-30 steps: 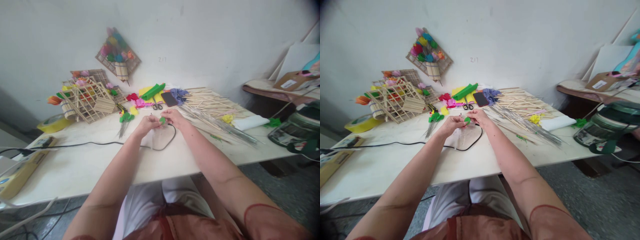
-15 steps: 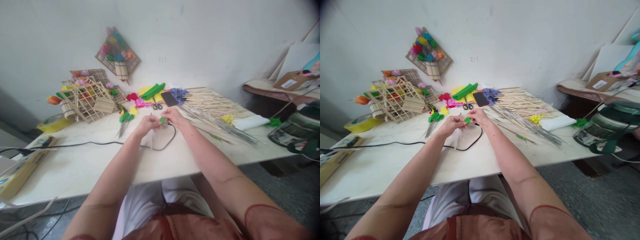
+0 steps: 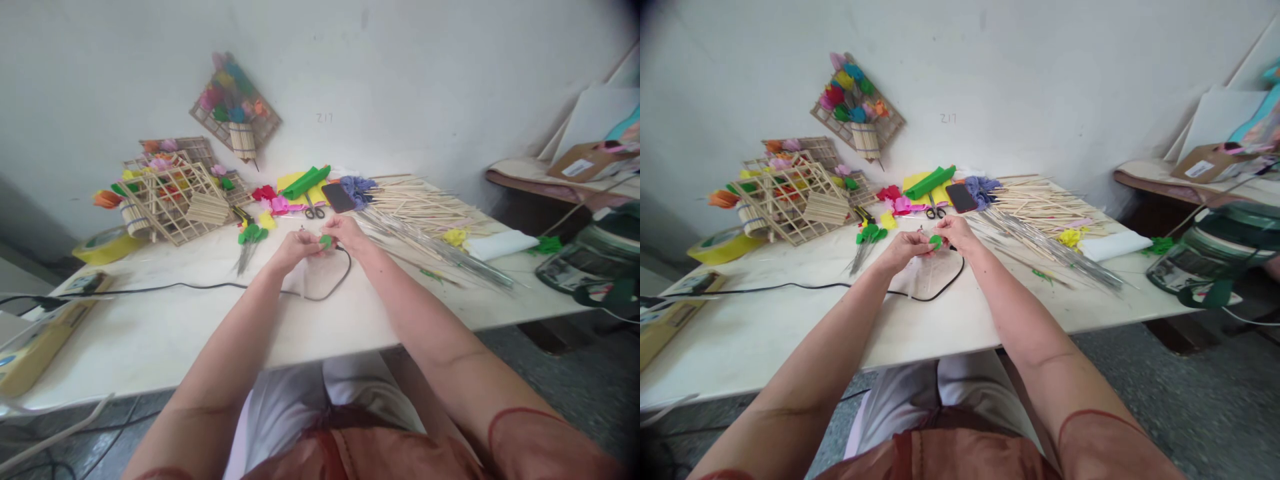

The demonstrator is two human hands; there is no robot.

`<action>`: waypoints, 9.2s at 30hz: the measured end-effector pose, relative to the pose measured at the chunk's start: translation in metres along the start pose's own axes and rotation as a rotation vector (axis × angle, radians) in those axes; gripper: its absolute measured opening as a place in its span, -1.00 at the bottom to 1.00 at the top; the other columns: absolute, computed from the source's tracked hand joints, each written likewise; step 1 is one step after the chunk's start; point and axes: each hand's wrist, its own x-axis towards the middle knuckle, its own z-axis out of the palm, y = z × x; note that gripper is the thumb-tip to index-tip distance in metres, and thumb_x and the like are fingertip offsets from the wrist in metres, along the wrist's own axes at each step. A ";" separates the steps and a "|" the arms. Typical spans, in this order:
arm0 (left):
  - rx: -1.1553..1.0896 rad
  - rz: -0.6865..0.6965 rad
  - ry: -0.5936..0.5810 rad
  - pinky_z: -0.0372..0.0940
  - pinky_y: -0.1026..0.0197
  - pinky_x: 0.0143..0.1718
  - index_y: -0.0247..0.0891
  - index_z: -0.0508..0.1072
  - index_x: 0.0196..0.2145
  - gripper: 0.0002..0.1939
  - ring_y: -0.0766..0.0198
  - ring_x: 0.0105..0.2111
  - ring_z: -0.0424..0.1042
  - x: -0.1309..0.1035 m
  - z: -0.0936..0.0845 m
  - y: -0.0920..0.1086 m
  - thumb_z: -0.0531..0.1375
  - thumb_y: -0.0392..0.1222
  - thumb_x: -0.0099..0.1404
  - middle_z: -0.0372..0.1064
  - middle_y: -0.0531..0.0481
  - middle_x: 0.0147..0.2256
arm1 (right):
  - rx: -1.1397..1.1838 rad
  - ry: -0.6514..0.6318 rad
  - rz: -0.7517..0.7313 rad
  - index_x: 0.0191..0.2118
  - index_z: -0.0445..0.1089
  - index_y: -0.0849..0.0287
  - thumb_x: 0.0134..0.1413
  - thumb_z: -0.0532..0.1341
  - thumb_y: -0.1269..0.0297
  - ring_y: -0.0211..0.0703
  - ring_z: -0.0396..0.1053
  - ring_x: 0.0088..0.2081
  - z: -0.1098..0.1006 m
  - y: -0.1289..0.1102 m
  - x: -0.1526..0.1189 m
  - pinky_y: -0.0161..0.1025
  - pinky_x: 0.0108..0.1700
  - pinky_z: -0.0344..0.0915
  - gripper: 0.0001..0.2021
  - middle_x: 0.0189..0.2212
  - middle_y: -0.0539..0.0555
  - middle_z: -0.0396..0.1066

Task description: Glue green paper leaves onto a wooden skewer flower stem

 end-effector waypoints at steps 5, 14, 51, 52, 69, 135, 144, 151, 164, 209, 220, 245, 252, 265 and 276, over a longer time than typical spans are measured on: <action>-0.024 0.016 0.043 0.19 0.32 -0.51 -0.36 0.47 -0.54 -0.75 0.40 -0.60 0.31 0.002 -0.003 -0.004 0.35 -0.12 -0.11 0.39 0.00 -0.61 | 0.046 -0.011 0.036 -0.52 0.29 0.23 -0.30 0.37 0.24 -0.39 0.18 -0.72 0.000 -0.001 -0.001 -0.43 -0.72 0.13 -0.74 -0.75 -0.11 0.26; -0.107 0.120 0.248 0.19 0.33 -0.50 -0.36 0.46 -0.54 -0.75 0.43 -0.61 0.29 0.006 -0.009 -0.006 0.34 -0.10 -0.09 0.36 0.04 -0.61 | 0.099 -0.092 0.201 -0.51 0.31 0.29 -0.11 0.23 0.43 -0.42 0.19 -0.70 -0.001 -0.008 -0.006 -0.47 -0.74 0.02 -0.93 -0.61 0.07 0.43; -0.452 0.005 0.378 0.34 0.24 -0.33 -0.39 0.45 -0.46 -0.80 0.30 -0.46 0.46 0.006 -0.016 -0.007 0.32 -0.25 -0.08 0.47 -0.11 -0.42 | -0.154 -0.300 0.150 -0.59 0.36 0.30 -0.33 0.35 0.37 -0.45 0.12 -0.74 0.004 -0.012 -0.014 -0.46 -0.76 0.03 -0.84 -0.70 0.02 0.39; -0.466 0.000 0.381 0.35 0.23 -0.32 -0.39 0.45 -0.46 -0.82 0.30 -0.46 0.46 0.006 -0.015 -0.006 0.31 -0.26 -0.07 0.48 -0.12 -0.43 | -0.168 -0.310 0.155 -0.60 0.36 0.30 -0.33 0.36 0.37 -0.45 0.12 -0.75 0.005 -0.012 -0.015 -0.46 -0.75 0.04 -0.84 -0.70 0.02 0.39; -0.541 -0.031 0.335 0.34 0.22 -0.26 -0.41 0.45 -0.41 -0.84 0.21 -0.34 0.49 0.004 -0.011 -0.002 0.26 -0.32 -0.02 0.49 -0.18 -0.34 | -0.272 -0.296 0.198 -0.68 0.33 0.28 -0.27 0.29 0.47 -0.45 0.10 -0.79 0.012 -0.016 -0.020 -0.46 -0.77 0.04 -0.86 -0.77 -0.03 0.32; -0.413 -0.145 0.116 0.28 0.29 -0.47 -0.42 0.39 -0.52 -0.86 0.37 -0.58 0.38 0.001 0.011 0.008 0.29 -0.32 -0.04 0.41 -0.06 -0.56 | 0.019 0.101 -0.013 -0.62 0.33 0.26 -0.28 0.31 0.18 -0.41 0.10 -0.70 0.013 -0.013 -0.006 -0.42 -0.73 -0.11 -0.76 -0.74 -0.05 0.24; -0.424 -0.171 0.119 0.30 0.31 -0.46 -0.44 0.42 -0.50 -0.92 0.36 -0.56 0.41 -0.002 0.011 0.013 0.26 -0.36 0.01 0.42 -0.08 -0.54 | -0.012 0.121 0.000 -0.63 0.32 0.26 -0.20 0.28 0.17 -0.42 0.08 -0.75 0.016 -0.017 -0.008 -0.43 -0.76 -0.09 -0.75 -0.78 -0.05 0.22; -0.431 -0.165 0.103 0.31 0.33 -0.49 -0.45 0.43 -0.48 -0.93 0.36 -0.58 0.41 -0.001 0.010 0.013 0.25 -0.37 0.02 0.43 -0.09 -0.53 | -0.071 0.153 -0.084 -0.66 0.30 0.24 -0.19 0.25 0.21 -0.43 0.11 -0.73 0.019 -0.017 -0.007 -0.44 -0.69 0.00 -0.77 -0.79 -0.08 0.21; -0.441 -0.126 0.199 0.29 0.38 -0.53 -0.44 0.41 -0.50 -0.95 0.42 -0.60 0.38 -0.002 -0.007 0.016 0.23 -0.38 0.06 0.43 -0.08 -0.54 | -1.096 0.080 -0.243 -0.22 0.45 0.20 -0.04 0.11 0.32 -0.06 0.39 -0.20 0.006 -0.014 -0.008 -0.21 -0.18 0.24 -0.75 -0.29 0.13 0.48; -0.568 -0.180 0.378 0.28 0.41 -0.56 -0.40 0.41 -0.45 -0.97 0.46 -0.63 0.34 0.000 -0.035 -0.005 0.16 -0.40 0.08 0.40 -0.05 -0.55 | -0.273 -0.152 -0.018 -0.49 0.36 0.28 -0.14 0.24 -0.03 -0.42 0.10 -0.73 -0.009 -0.023 -0.016 -0.38 -0.71 0.04 -0.62 -0.65 0.00 0.33; -0.549 -0.190 0.365 0.29 0.40 -0.57 -0.41 0.41 -0.46 -0.94 0.43 -0.62 0.36 0.000 -0.032 -0.002 0.13 -0.41 0.09 0.41 -0.05 -0.57 | -0.270 -0.155 -0.023 -0.52 0.34 0.26 -0.15 0.25 -0.07 -0.41 0.10 -0.72 -0.008 -0.017 -0.013 -0.39 -0.71 0.03 -0.60 -0.69 -0.02 0.28; -0.536 -0.171 0.352 0.31 0.39 -0.56 -0.44 0.41 -0.47 -0.94 0.42 -0.62 0.37 -0.001 -0.033 -0.004 0.14 -0.43 0.11 0.41 -0.06 -0.56 | -0.354 -0.120 -0.037 -0.64 0.21 0.22 -0.13 0.23 -0.02 -0.38 0.10 -0.71 -0.008 -0.021 -0.015 -0.36 -0.70 0.04 -0.60 -0.75 -0.06 0.16; -0.535 -0.175 0.348 0.30 0.39 -0.57 -0.43 0.40 -0.49 -0.94 0.42 -0.63 0.36 -0.001 -0.032 -0.004 0.14 -0.43 0.10 0.40 -0.06 -0.57 | -0.355 -0.110 -0.038 -0.64 0.21 0.22 -0.12 0.23 -0.01 -0.38 0.10 -0.70 -0.008 -0.021 -0.014 -0.37 -0.69 0.06 -0.61 -0.74 -0.06 0.16; -0.538 -0.170 0.344 0.29 0.40 -0.58 -0.42 0.40 -0.46 -0.94 0.44 -0.64 0.35 0.000 -0.034 -0.007 0.13 -0.43 0.11 0.40 -0.04 -0.57 | -0.386 -0.148 -0.050 -0.65 0.20 0.21 -0.11 0.22 -0.01 -0.39 0.11 -0.71 -0.007 -0.026 -0.018 -0.37 -0.69 0.07 -0.61 -0.74 -0.07 0.15; -0.535 -0.170 0.313 0.29 0.41 -0.58 -0.42 0.39 -0.47 -0.96 0.44 -0.64 0.35 0.000 -0.034 -0.007 0.15 -0.42 0.11 0.39 -0.04 -0.57 | -0.342 -0.118 -0.047 -0.62 0.21 0.21 -0.16 0.24 -0.04 -0.39 0.09 -0.70 -0.008 -0.024 -0.016 -0.38 -0.70 0.06 -0.61 -0.74 -0.08 0.15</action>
